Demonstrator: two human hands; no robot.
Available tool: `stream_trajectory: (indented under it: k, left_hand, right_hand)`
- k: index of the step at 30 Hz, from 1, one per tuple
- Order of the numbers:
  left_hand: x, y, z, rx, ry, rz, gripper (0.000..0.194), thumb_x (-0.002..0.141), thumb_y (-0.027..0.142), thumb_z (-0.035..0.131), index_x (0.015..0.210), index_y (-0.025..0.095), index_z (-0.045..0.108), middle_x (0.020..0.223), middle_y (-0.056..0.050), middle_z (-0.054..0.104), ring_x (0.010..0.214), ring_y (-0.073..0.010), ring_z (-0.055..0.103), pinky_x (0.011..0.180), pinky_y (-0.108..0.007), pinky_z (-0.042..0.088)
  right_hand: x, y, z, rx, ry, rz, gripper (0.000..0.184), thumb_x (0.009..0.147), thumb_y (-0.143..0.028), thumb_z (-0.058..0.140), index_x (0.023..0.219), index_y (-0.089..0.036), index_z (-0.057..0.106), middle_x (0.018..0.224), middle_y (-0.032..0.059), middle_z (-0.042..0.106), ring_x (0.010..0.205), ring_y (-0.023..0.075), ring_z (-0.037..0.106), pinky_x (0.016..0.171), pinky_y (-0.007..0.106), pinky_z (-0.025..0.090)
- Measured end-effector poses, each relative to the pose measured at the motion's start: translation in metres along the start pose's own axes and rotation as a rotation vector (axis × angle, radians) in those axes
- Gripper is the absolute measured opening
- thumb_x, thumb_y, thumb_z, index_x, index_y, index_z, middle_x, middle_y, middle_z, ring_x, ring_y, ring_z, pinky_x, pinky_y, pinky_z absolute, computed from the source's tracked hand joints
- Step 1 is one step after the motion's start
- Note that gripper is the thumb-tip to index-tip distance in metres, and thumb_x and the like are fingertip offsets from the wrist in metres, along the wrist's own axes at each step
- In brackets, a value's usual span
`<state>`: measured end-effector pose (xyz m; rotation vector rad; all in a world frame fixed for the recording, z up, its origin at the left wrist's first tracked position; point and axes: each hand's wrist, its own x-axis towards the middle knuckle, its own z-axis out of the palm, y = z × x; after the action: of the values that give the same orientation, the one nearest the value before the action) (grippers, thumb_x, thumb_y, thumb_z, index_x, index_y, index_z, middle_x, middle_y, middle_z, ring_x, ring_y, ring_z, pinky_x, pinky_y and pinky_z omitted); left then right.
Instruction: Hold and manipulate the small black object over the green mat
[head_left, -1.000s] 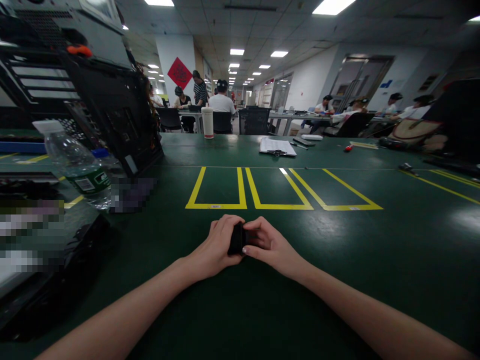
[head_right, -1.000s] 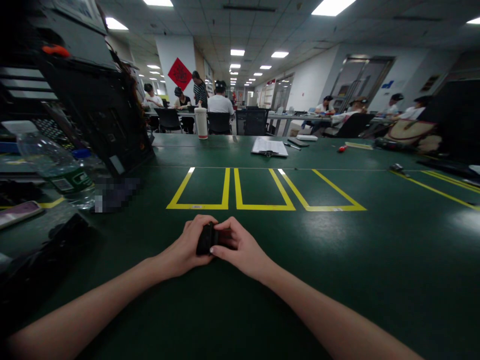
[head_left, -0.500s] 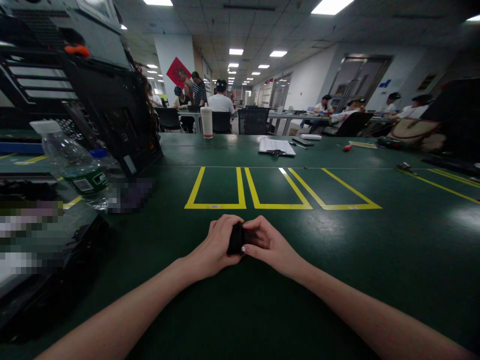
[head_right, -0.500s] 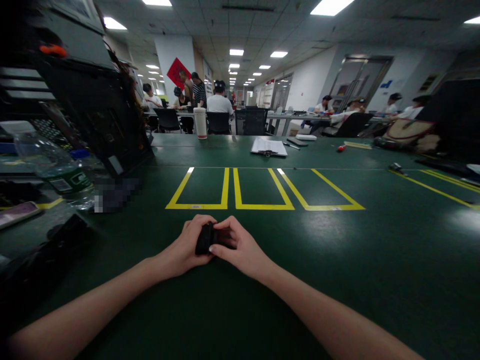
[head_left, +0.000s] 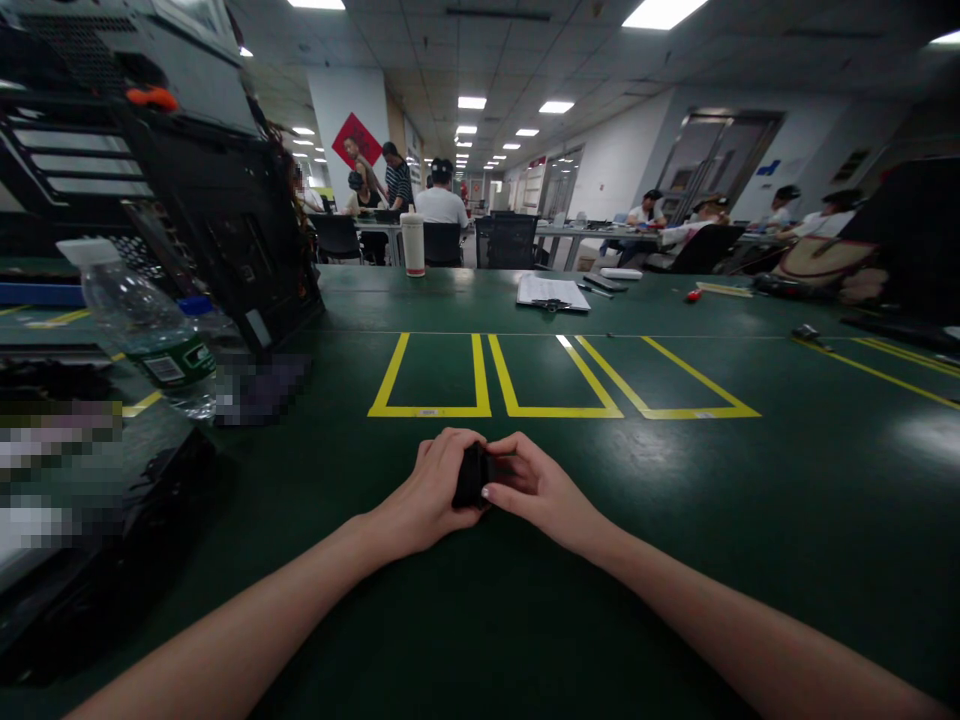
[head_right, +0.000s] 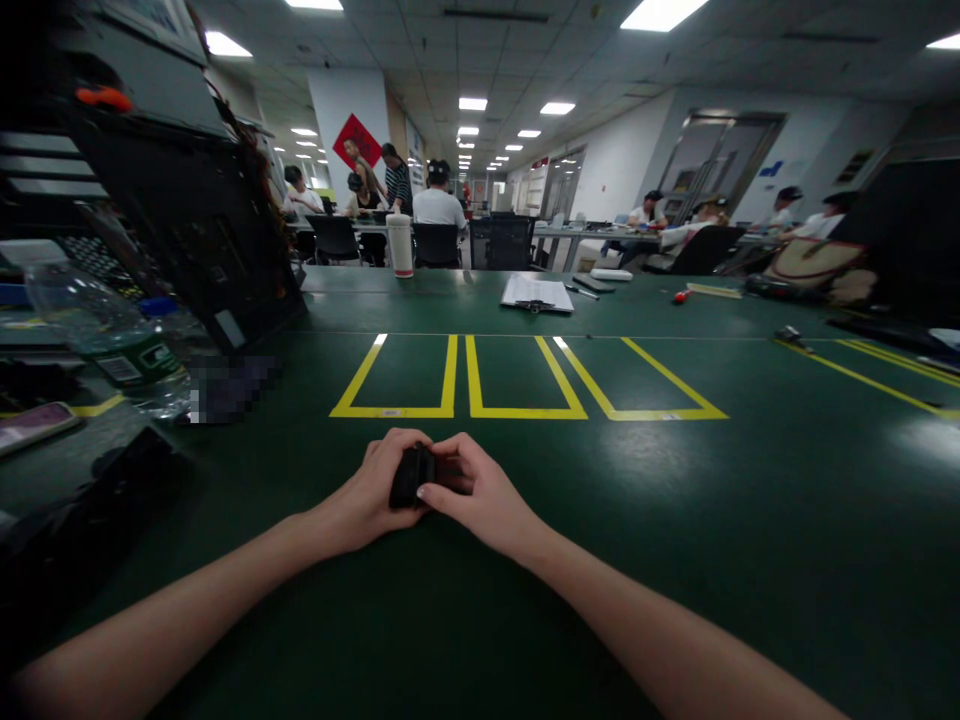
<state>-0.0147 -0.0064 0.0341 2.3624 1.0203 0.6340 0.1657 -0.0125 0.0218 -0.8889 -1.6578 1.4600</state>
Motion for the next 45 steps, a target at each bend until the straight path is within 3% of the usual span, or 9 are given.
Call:
stream_trajectory:
  k: [7, 14, 24, 31, 36, 45]
  left_hand:
    - [0.0, -0.0013, 0.0013, 0.004, 0.02, 0.007, 0.051, 0.069, 0.018, 0.06, 0.112, 0.025, 0.032, 0.112, -0.006, 0.04, 0.1, -0.0241, 0.043, 0.08, -0.041, 0.039]
    - [0.0005, -0.0006, 0.0014, 0.004, 0.013, 0.001, 0.052, 0.069, 0.017, 0.06, 0.112, 0.025, 0.032, 0.111, -0.006, 0.04, 0.1, -0.0232, 0.043, 0.082, -0.041, 0.038]
    - [-0.0001, 0.0004, 0.0001, -0.011, -0.006, -0.031, 0.052, 0.069, 0.019, 0.059, 0.112, 0.025, 0.031, 0.112, -0.006, 0.038, 0.098, -0.0236, 0.042, 0.079, -0.041, 0.04]
    - [0.0002, 0.0, 0.0012, -0.014, -0.002, -0.028, 0.053, 0.069, 0.017, 0.059, 0.112, 0.026, 0.031, 0.112, -0.005, 0.038, 0.099, -0.0232, 0.042, 0.08, -0.04, 0.04]
    - [0.0002, -0.0017, 0.0034, 0.0, 0.031, -0.031, 0.056, 0.066, 0.015, 0.061, 0.112, 0.025, 0.031, 0.112, -0.006, 0.038, 0.099, -0.0249, 0.042, 0.079, -0.042, 0.04]
    - [0.0004, -0.0002, 0.0004, 0.016, 0.008, -0.018, 0.052, 0.069, 0.018, 0.059, 0.112, 0.025, 0.031, 0.112, -0.006, 0.039, 0.099, -0.0239, 0.042, 0.081, -0.042, 0.039]
  right_hand:
    - [0.0004, 0.0032, 0.0007, 0.081, 0.006, -0.078, 0.022, 0.072, -0.018, 0.058, 0.091, -0.021, 0.047, 0.099, 0.0005, 0.048, 0.098, 0.0153, 0.051, 0.086, 0.034, 0.044]
    - [0.0001, 0.0006, 0.0003, 0.004, 0.013, 0.009, 0.031, 0.073, -0.02, 0.057, 0.101, -0.021, 0.044, 0.105, 0.0031, 0.05, 0.104, 0.0169, 0.049, 0.092, 0.038, 0.04]
    - [0.0003, 0.0036, 0.0018, 0.069, 0.0, -0.077, 0.024, 0.072, -0.018, 0.057, 0.093, -0.022, 0.047, 0.099, 0.0005, 0.049, 0.099, 0.0152, 0.051, 0.087, 0.034, 0.044]
    - [-0.0013, -0.001, 0.0002, 0.004, -0.005, 0.009, 0.03, 0.074, -0.019, 0.055, 0.102, -0.021, 0.043, 0.107, 0.0031, 0.048, 0.105, 0.0168, 0.048, 0.091, 0.037, 0.041]
    - [-0.0025, 0.002, 0.0003, -0.022, 0.01, -0.022, 0.031, 0.072, -0.017, 0.059, 0.097, -0.022, 0.043, 0.103, 0.0018, 0.048, 0.098, 0.016, 0.052, 0.086, 0.035, 0.045]
    - [0.0003, 0.0044, 0.0022, -0.027, 0.073, -0.044, 0.031, 0.07, -0.019, 0.06, 0.098, -0.021, 0.046, 0.104, 0.0023, 0.05, 0.102, 0.0158, 0.05, 0.089, 0.035, 0.043]
